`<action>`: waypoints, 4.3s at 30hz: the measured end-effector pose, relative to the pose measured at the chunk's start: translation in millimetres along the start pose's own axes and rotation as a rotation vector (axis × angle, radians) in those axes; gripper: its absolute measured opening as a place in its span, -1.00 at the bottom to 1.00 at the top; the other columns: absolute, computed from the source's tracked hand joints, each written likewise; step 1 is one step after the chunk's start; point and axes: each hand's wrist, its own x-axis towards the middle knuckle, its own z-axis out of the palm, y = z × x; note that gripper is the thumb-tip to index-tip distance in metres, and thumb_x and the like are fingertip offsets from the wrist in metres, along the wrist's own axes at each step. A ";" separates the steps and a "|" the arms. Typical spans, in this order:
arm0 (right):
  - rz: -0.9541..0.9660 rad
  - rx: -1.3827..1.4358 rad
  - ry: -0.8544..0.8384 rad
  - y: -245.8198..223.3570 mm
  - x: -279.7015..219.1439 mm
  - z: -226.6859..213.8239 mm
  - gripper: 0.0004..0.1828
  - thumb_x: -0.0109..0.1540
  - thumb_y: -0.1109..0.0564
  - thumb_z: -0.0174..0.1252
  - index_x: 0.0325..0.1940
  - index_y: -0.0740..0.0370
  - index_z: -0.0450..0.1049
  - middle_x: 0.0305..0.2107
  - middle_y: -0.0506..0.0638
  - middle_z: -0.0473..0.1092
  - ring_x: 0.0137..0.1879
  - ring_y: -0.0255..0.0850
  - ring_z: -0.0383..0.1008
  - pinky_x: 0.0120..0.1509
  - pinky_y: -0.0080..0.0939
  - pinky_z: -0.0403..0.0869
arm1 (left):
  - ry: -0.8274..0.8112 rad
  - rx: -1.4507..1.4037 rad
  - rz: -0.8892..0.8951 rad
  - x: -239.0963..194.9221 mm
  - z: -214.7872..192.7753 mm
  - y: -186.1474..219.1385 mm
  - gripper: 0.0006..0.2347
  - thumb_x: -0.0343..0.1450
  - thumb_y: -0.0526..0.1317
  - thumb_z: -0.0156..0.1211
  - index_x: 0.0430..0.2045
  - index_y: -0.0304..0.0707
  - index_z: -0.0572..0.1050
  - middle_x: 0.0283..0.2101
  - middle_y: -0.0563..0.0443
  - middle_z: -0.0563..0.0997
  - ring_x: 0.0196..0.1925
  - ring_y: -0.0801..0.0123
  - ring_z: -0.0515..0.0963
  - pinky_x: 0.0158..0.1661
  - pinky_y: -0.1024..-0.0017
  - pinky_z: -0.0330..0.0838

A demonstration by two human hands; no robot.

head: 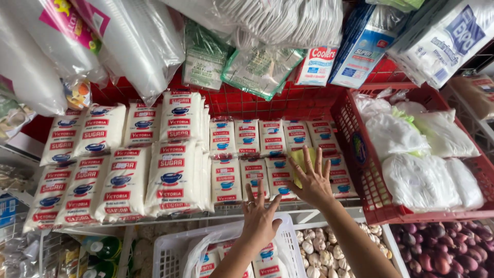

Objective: The person wipes several sugar packets with a small yellow sponge and places them into a white plastic bag within a basket.

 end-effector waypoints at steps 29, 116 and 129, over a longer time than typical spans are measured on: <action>-0.077 0.093 0.206 28.7 30.3 37.5 -0.26 0.21 -0.29 -0.01 0.50 -0.40 0.10 0.50 0.08 -0.10 0.58 0.31 -0.23 0.50 0.38 -0.11 | 0.202 0.229 -0.326 295.1 92.6 -55.7 -0.35 0.51 0.11 -0.16 0.46 -0.25 -0.03 0.54 -0.40 -0.25 0.58 -0.15 -0.35 0.44 -0.04 -0.34; 0.144 1.962 0.029 -179.4 -52.4 -123.9 -0.25 0.33 -0.22 -0.12 0.59 -0.03 0.01 0.49 0.04 0.09 0.58 -0.08 0.07 0.55 -0.12 0.08 | 0.503 -1.334 0.185 -48.9 -92.1 30.3 -0.39 0.58 0.16 -0.35 0.46 -0.28 0.10 0.52 -0.16 0.11 0.57 0.12 0.01 0.45 0.19 -0.10; 0.327 2.392 -0.274 -140.7 -73.2 -69.6 -0.25 0.19 -0.08 0.22 0.41 0.18 0.23 0.12 0.22 0.41 0.13 0.09 0.49 0.18 0.12 0.50 | 0.487 -0.861 0.133 -61.3 -126.9 9.1 -0.36 0.55 0.24 -0.55 0.49 -0.08 0.10 0.59 -0.26 0.00 0.61 -0.11 -0.07 0.47 0.01 -0.18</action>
